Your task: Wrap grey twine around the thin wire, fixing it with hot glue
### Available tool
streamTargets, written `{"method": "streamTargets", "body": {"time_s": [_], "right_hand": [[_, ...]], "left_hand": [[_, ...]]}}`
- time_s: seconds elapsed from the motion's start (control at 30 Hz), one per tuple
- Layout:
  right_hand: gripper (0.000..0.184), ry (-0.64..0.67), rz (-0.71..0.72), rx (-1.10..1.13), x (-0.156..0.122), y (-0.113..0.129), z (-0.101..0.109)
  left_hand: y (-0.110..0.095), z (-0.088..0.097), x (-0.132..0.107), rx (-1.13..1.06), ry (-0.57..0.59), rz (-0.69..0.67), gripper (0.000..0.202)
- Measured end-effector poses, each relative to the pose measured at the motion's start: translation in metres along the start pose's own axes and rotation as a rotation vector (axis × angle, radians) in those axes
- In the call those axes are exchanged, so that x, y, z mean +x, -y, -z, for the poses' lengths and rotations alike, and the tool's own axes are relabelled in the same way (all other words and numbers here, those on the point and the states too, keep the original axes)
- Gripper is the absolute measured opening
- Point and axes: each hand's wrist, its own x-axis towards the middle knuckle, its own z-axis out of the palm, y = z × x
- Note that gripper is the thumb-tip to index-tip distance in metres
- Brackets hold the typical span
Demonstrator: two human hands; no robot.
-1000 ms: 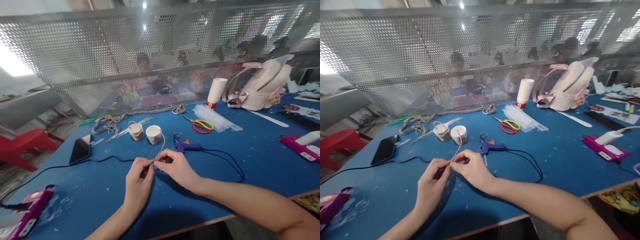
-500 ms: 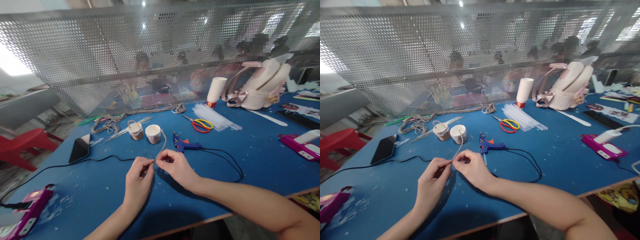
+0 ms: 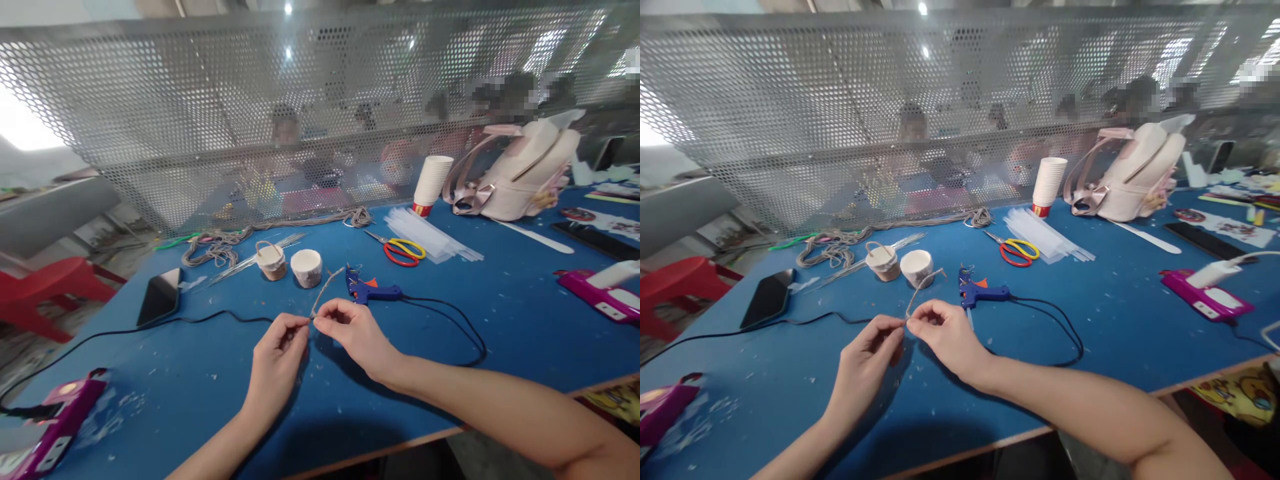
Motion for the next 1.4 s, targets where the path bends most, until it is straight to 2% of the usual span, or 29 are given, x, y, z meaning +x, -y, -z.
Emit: {"method": "streamTargets", "body": {"time_s": [0.37, 0.6, 1.1, 1.4], "right_hand": [[0.016, -0.021, -0.137, 0.099, 0.002, 0.004, -0.001], [0.014, -0.012, -0.144, 0.132, 0.002, 0.005, 0.000], [0.018, 0.040, -0.189, 0.270, 0.005, 0.003, 0.002], [0.016, 0.056, -0.188, 0.275, 0.005, 0.003, 0.004]], "left_hand": [[-0.003, -0.001, -0.003, -0.174, 0.047, 0.174, 0.023], [0.005, 0.000, -0.001, -0.316, 0.110, 0.212, 0.022], [0.005, 0.000, 0.000, -0.261, 0.148, 0.217, 0.024], [0.005, 0.000, 0.000, -0.311, 0.161, 0.248, 0.024]]}}
